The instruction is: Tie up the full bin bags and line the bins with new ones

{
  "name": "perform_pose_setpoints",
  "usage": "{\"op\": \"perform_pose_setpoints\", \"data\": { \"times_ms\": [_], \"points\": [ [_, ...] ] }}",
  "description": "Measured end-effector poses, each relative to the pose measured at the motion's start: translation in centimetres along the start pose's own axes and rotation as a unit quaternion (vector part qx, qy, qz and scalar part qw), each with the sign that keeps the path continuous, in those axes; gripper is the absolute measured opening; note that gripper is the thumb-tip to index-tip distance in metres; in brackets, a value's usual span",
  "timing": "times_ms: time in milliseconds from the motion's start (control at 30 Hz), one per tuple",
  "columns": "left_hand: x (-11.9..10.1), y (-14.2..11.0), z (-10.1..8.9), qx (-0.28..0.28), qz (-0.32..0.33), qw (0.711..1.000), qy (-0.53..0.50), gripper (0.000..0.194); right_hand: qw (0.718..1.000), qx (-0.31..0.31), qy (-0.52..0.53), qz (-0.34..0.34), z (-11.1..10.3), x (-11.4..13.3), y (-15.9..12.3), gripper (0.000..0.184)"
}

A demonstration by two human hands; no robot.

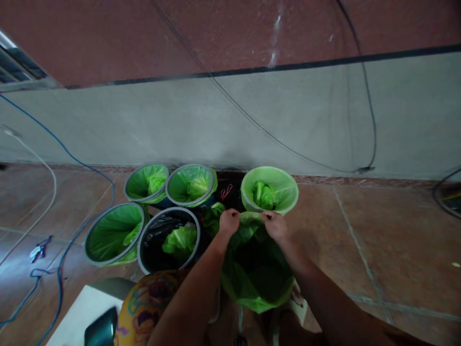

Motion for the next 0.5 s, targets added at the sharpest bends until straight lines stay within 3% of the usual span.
{"op": "perform_pose_setpoints", "data": {
  "times_ms": [100, 333, 400, 500],
  "points": [
    [-0.4, 0.6, 0.4, 0.007, -0.023, 0.999, 0.027, 0.026, 1.0, -0.006, -0.002, 0.018, 0.2, 0.2, 0.7, 0.032],
    [-0.5, 0.7, 0.4, -0.001, -0.046, 0.996, 0.08, 0.029, 0.993, -0.017, -0.12, 0.008, 0.3, 0.8, 0.9, 0.034],
    [-0.3, 0.5, 0.0, -0.036, -0.005, 0.996, 0.081, 0.031, 0.991, -0.035, -0.129, -0.029, 0.0, 1.0, 0.3, 0.035],
    [-0.2, 0.0, -0.5, -0.067, 0.135, 0.986, 0.079, 0.03, 0.984, -0.043, -0.113, -0.131, -0.4, 1.4, -0.6, 0.035]
  ]
}}
Point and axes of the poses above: each hand's wrist, its own y-axis towards the middle knuckle, its own z-axis out of the palm, x = y × z, the point moved 1 cm from there along y, towards the middle knuckle, and after that the axes turned 8 degrees about -x, right-handed, at the moved point
